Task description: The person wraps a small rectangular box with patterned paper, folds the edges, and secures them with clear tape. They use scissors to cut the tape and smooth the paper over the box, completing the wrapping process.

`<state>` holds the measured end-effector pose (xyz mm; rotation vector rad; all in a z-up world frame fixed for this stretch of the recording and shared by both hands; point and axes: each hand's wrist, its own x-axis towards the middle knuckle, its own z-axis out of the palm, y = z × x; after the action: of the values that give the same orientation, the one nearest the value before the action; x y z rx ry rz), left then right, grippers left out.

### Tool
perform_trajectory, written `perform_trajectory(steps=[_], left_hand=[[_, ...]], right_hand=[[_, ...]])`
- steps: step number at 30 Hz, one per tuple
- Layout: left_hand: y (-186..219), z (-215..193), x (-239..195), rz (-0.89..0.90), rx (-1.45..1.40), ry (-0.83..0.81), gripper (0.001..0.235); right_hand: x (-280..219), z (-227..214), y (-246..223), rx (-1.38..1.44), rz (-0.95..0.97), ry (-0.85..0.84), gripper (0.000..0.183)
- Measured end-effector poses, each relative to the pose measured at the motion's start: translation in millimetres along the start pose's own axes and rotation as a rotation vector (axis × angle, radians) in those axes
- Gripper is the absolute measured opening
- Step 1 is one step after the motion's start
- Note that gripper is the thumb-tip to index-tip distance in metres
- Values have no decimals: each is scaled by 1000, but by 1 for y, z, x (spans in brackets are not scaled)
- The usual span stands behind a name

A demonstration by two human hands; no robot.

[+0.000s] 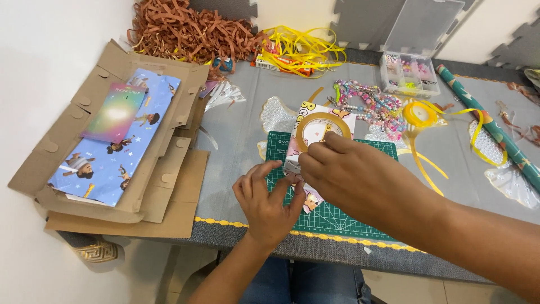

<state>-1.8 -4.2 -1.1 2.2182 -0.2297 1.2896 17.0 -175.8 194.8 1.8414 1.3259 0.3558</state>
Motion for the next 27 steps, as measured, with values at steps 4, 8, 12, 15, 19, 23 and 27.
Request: perform_trajectory(steps=[4,8,12,15,19,23,27], left_hand=[[3,-3,5,21,0,22,9],[4,-2,4,18,6,21,6],[2,-2,3,16,7,6,8],[3,-4,4,9,-6,1,13],[2,-7,10,-19,-31,23,14],[-9,-9,9,-114,-195,-91,11],[-30,2,2,-100,-386,-251,52]], right_hand=[[3,8,-4,26,-13,-3,28],[3,6,-5,47,-21,-14,25],[3,6,-9,85,-48,-38,14],[-5,-10,-2,61,-39,-83,13],[-29,5,15,122,134,-43,13],[-57,33,23,604,445,72,56],[-66,54,13,1042,521,83,55]])
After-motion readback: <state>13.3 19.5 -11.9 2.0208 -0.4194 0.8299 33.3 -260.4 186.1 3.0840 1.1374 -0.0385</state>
